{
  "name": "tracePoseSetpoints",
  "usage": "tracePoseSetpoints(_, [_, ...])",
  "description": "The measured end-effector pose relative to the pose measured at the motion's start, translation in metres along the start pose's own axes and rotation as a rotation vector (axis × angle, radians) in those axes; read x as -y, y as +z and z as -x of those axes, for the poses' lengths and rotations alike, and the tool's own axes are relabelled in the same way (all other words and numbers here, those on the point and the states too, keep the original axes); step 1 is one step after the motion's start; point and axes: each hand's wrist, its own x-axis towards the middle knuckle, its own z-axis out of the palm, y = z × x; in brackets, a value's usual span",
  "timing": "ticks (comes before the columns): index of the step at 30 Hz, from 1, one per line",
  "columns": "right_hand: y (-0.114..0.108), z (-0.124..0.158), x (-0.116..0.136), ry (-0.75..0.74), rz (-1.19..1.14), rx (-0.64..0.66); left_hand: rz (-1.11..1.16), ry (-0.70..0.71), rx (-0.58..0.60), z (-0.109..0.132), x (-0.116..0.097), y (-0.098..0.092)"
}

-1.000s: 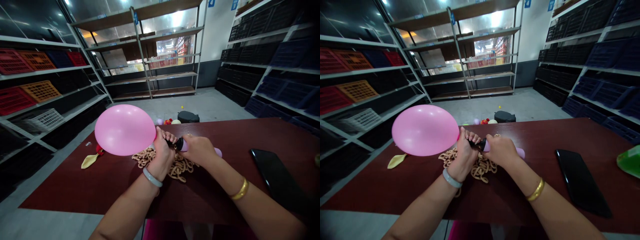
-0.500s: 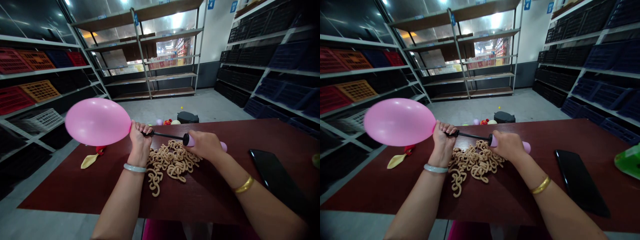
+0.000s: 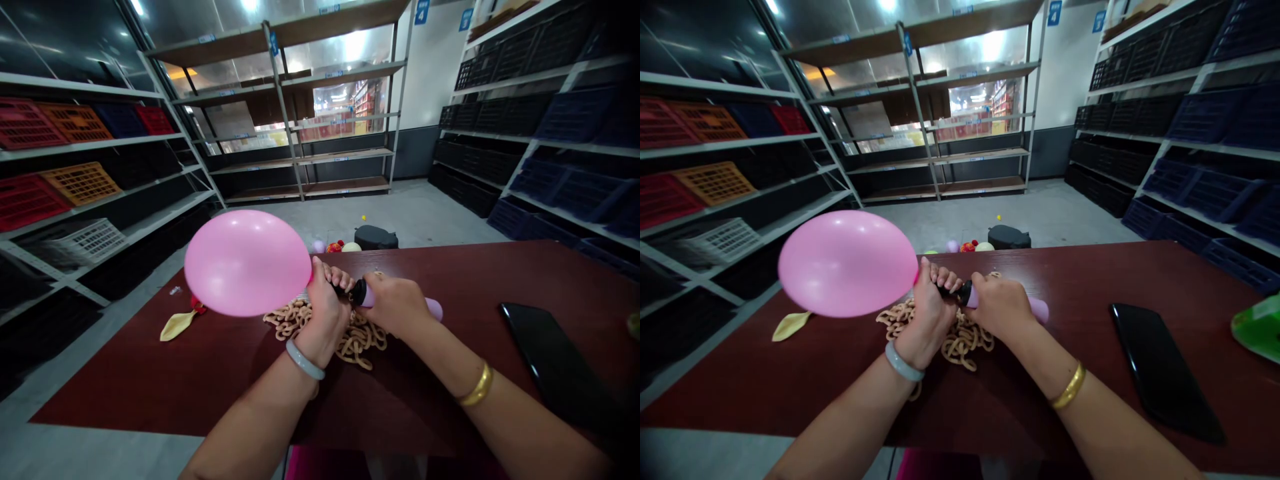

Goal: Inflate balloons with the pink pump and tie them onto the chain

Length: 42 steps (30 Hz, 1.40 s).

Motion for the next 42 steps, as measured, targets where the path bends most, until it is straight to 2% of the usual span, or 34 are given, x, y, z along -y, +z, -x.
tracePoseSetpoints(5, [0.004,-0.004,-0.004,-0.01,-0.056,0.065,-0.003,-0.043,-0.016,-0.013,-0.011,-0.006])
tracePoseSetpoints(8, [0.005,-0.007,-0.015,-0.01,-0.059,0.096,0.015,-0.013,-0.043,-0.032,-0.035,-0.013])
tracePoseSetpoints(11, [0.003,-0.009,-0.029,-0.01,-0.041,0.115,0.038,0.025,-0.017,-0.048,-0.068,-0.021])
tracePoseSetpoints(14, [0.0,-0.009,-0.036,-0.024,-0.011,0.092,0.057,0.063,-0.012,-0.054,-0.093,-0.024])
tracePoseSetpoints(16, [-0.002,-0.008,-0.036,-0.03,0.01,0.057,0.067,0.08,-0.006,-0.051,-0.099,-0.023])
tracePoseSetpoints(20, [-0.004,-0.004,-0.028,-0.016,0.058,-0.008,0.095,0.109,-0.007,-0.041,-0.088,-0.015])
tracePoseSetpoints(28, [-0.006,-0.002,-0.006,0.008,0.028,0.042,0.052,0.011,-0.012,-0.012,-0.02,-0.002])
tracePoseSetpoints(32, [-0.005,-0.001,0.001,-0.004,0.01,0.039,0.017,-0.026,-0.007,-0.003,-0.004,0.0])
tracePoseSetpoints(37, [-0.001,-0.002,-0.002,-0.008,-0.033,0.058,-0.008,-0.041,0.02,-0.009,-0.009,-0.005])
tracePoseSetpoints(42, [0.003,-0.007,-0.019,-0.007,-0.06,0.111,0.002,0.006,0.013,-0.039,-0.047,-0.016])
